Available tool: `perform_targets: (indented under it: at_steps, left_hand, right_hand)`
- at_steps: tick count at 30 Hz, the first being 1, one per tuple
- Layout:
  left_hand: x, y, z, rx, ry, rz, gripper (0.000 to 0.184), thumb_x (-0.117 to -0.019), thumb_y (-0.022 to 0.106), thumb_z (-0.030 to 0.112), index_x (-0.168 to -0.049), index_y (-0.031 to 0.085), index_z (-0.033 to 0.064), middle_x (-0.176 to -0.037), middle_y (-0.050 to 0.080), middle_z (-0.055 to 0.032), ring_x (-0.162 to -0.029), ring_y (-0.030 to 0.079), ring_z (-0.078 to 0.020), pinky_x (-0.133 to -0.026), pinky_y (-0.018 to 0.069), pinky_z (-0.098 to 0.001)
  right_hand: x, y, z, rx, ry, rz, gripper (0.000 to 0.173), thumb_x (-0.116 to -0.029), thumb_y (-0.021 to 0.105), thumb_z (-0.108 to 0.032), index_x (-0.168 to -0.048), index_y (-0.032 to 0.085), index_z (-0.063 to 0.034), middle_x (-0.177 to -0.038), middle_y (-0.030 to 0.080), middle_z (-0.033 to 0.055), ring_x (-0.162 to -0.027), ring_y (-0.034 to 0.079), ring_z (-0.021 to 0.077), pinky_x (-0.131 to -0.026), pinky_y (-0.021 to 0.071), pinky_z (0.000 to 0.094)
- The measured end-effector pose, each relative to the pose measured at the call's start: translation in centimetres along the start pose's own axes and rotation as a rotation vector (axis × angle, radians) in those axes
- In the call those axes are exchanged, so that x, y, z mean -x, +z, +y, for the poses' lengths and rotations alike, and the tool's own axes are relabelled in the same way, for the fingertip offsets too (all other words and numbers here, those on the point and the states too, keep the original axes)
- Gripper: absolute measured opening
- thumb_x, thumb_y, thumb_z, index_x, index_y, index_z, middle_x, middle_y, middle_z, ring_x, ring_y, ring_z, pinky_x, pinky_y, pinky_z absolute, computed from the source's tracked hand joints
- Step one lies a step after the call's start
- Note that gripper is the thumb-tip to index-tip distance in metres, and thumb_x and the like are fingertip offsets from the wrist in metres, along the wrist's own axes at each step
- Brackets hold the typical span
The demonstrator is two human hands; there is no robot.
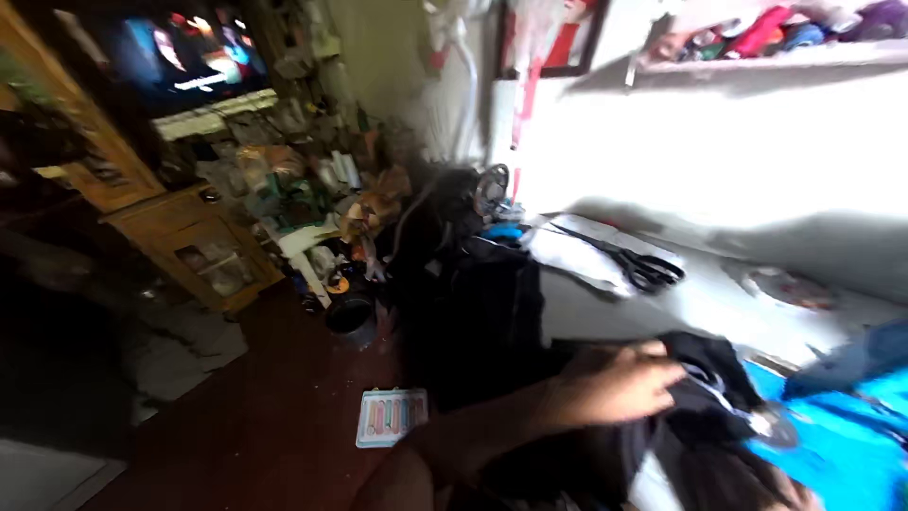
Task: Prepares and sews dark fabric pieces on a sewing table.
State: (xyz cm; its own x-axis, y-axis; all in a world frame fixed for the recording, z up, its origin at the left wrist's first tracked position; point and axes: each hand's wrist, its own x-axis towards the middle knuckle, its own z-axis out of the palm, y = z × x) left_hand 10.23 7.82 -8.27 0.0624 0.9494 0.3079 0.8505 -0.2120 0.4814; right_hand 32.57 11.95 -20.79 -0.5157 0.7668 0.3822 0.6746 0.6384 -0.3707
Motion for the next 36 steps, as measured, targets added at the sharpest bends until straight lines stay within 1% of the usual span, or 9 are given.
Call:
perform_targets:
  at_steps: [3, 5, 8, 14, 18, 23, 27, 31, 36]
  left_hand:
    - [-1.4, -2.1, 0.1, 0.035, -0.038, -0.13, 0.026, -0.096, 0.062, 0.006, -0.119, 0.073, 0.0014, -0.123, 0.069, -0.0175, -0.11, 0.069, -0.0292, -0.095, 0.0548, -0.0468]
    - [-1.6, -0.9, -0.9, 0.022, -0.016, -0.085, 0.021, -0.0923, 0.068, 0.005, -0.112, 0.076, 0.0031, -0.115, 0.071, -0.0163, -0.103, 0.07, -0.0292, -0.089, 0.0578, -0.0487]
    - [-1.3, 0.1, -1.8, 0.008, 0.004, -0.001, 0.023, -0.0863, 0.074, 0.004, -0.109, 0.077, 0.0029, -0.106, 0.071, -0.0177, -0.097, 0.071, -0.032, -0.084, 0.0584, -0.0526]
    - [-1.0, 0.1, -1.4, -0.008, 0.014, 0.027, 0.023, -0.0856, 0.075, 0.004, -0.108, 0.077, 0.0023, -0.103, 0.071, -0.0184, -0.095, 0.07, -0.0335, -0.081, 0.0577, -0.0535]
    - [-1.2, 0.4, -1.7, -0.008, 0.019, 0.042, 0.023, -0.0852, 0.075, 0.004, -0.108, 0.077, 0.0029, -0.101, 0.071, -0.0181, -0.093, 0.07, -0.0337, -0.079, 0.0574, -0.0539]
    - [-1.2, 0.4, -1.7, -0.02, 0.039, 0.038, 0.022, -0.0856, 0.075, 0.005, -0.107, 0.077, 0.0025, -0.101, 0.071, -0.0174, -0.092, 0.07, -0.0332, -0.077, 0.0572, -0.0539]
    - [-1.5, 0.3, -1.7, -0.025, 0.036, 0.031, 0.022, -0.0858, 0.074, 0.005, -0.108, 0.077, 0.0027, -0.102, 0.071, -0.0167, -0.092, 0.07, -0.0324, -0.077, 0.0574, -0.0533]
    - [-1.6, 0.2, -1.9, -0.024, 0.037, 0.022, 0.022, -0.086, 0.074, 0.005, -0.107, 0.077, 0.0025, -0.103, 0.071, -0.0171, -0.093, 0.07, -0.0329, -0.078, 0.0573, -0.0535]
    - [-1.7, 0.3, -2.0, -0.024, 0.04, 0.027, 0.021, -0.0862, 0.074, 0.005, -0.107, 0.077, 0.0029, -0.102, 0.071, -0.017, -0.092, 0.07, -0.0323, -0.077, 0.0572, -0.0536]
  right_hand:
    - [0.5, -0.1, -1.2, -0.085, -0.03, 0.091, 0.033, -0.0959, 0.059, -0.024, -0.111, 0.076, 0.0007, -0.119, 0.068, 0.0298, -0.114, 0.06, 0.0556, -0.094, 0.0433, 0.0717]
    - [1.0, -0.8, -1.5, -0.216, 0.056, 0.082, 0.028, -0.0942, 0.062, -0.018, -0.109, 0.075, 0.0019, -0.118, 0.069, 0.0258, -0.113, 0.064, 0.0435, -0.098, 0.05, 0.0581]
    - [1.0, -1.5, -2.2, -0.714, 0.434, 0.078, 0.031, -0.1033, 0.054, -0.012, -0.128, 0.062, 0.0051, -0.123, 0.068, 0.0152, -0.101, 0.07, 0.0155, -0.085, 0.0595, 0.0306]
    - [-1.1, -3.5, -4.7, -1.55, 1.031, 0.185, 0.036, -0.1119, 0.034, -0.019, -0.143, 0.042, -0.0033, -0.118, 0.067, 0.0122, -0.088, 0.072, 0.0177, -0.068, 0.06, 0.0286]
    - [-2.2, -2.5, -4.7, -1.497, 1.072, 0.096, 0.028, -0.1118, 0.038, -0.021, -0.127, 0.054, -0.0025, -0.081, 0.071, 0.0065, -0.052, 0.062, 0.0073, -0.044, 0.0486, 0.0188]
    - [-4.5, -1.9, -4.2, -1.561, 1.089, 0.119, 0.021, -0.111, 0.042, -0.021, -0.111, 0.054, -0.004, -0.066, 0.062, 0.0035, -0.046, 0.055, 0.0066, -0.042, 0.0463, 0.0187]
    - [-5.6, -0.9, -3.5, -1.376, 0.98, 0.104, 0.017, -0.1067, 0.054, -0.02, -0.098, 0.06, -0.0068, -0.066, 0.055, -0.0003, -0.048, 0.046, 0.0055, -0.045, 0.0399, 0.0196]
    - [-6.0, -1.0, -3.7, -1.153, 0.869, 0.102, 0.019, -0.1044, 0.06, -0.02, -0.105, 0.066, -0.0021, -0.083, 0.064, 0.0052, -0.064, 0.058, 0.0104, -0.057, 0.0507, 0.0267]
    - [-6.1, -0.7, -4.2, -1.657, 0.898, 0.139, 0.014, -0.1079, 0.047, -0.013, -0.112, 0.059, -0.006, -0.086, 0.069, 0.0057, -0.06, 0.063, 0.0082, -0.05, 0.0511, 0.0196]
